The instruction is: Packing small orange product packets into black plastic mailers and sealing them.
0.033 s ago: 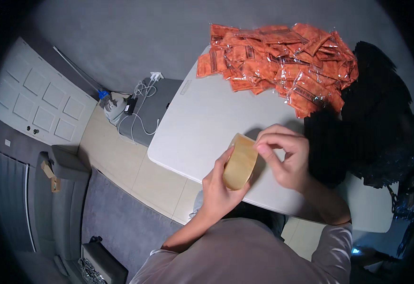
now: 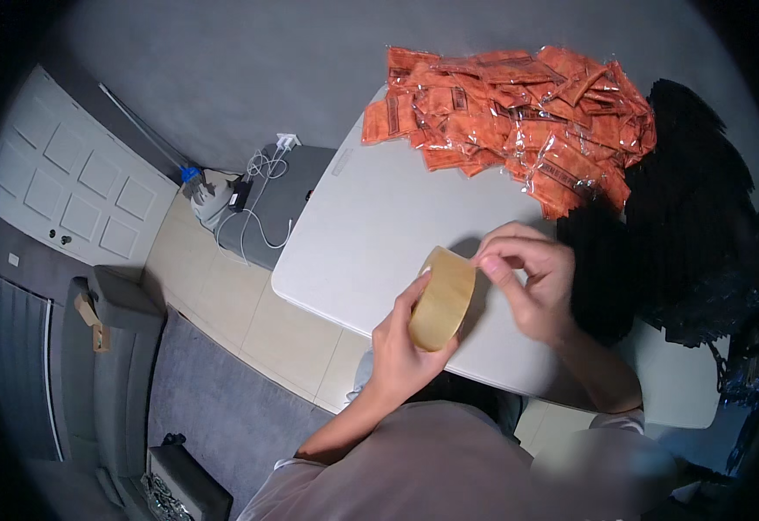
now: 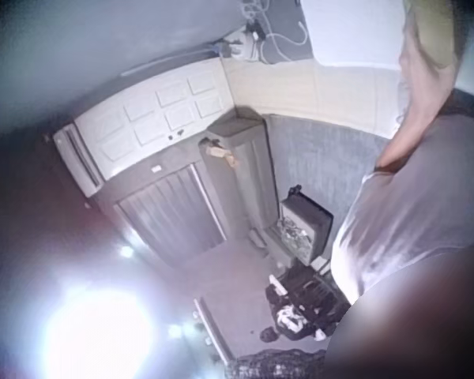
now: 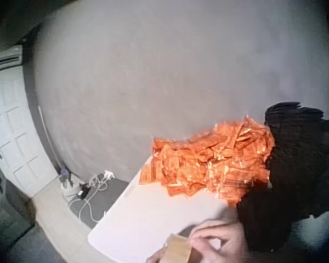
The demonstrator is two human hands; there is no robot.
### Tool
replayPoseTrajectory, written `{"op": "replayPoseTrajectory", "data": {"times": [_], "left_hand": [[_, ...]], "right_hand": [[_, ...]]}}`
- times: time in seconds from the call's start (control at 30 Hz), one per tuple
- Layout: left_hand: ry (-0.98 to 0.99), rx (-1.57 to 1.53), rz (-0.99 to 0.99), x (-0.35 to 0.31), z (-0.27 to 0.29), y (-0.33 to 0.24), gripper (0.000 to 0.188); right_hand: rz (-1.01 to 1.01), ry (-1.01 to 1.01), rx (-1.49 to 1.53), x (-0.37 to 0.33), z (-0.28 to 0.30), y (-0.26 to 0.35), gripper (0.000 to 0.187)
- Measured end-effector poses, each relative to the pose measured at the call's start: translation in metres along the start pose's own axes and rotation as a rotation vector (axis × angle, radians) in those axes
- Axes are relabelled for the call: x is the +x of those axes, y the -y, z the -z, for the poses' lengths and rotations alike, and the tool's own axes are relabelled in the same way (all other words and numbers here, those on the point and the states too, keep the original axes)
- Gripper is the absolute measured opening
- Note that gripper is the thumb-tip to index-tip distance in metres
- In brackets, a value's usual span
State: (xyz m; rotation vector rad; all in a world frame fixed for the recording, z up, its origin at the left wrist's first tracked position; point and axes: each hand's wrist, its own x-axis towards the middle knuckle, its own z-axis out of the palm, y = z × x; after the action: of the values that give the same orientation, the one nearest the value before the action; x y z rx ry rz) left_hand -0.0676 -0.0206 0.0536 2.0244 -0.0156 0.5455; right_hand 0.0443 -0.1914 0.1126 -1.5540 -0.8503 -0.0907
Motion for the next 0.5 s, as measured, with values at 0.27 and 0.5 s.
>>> {"op": "replayPoseTrajectory", "data": {"times": [0.27, 0.5], "left_hand": [[-0.131, 0.038, -0.068, 0.002, 0.005, 0.010, 0.080], [-0.048, 0.183, -0.252, 0.008, 0.021, 0.009, 0.058]], "right_hand": [[-0.210, -0.096, 0.345, -0.004, -0.016, 0.006, 0.005], [-0.114, 0.048, 0.090, -0.005, -0.009, 0.025, 0.021]]}}
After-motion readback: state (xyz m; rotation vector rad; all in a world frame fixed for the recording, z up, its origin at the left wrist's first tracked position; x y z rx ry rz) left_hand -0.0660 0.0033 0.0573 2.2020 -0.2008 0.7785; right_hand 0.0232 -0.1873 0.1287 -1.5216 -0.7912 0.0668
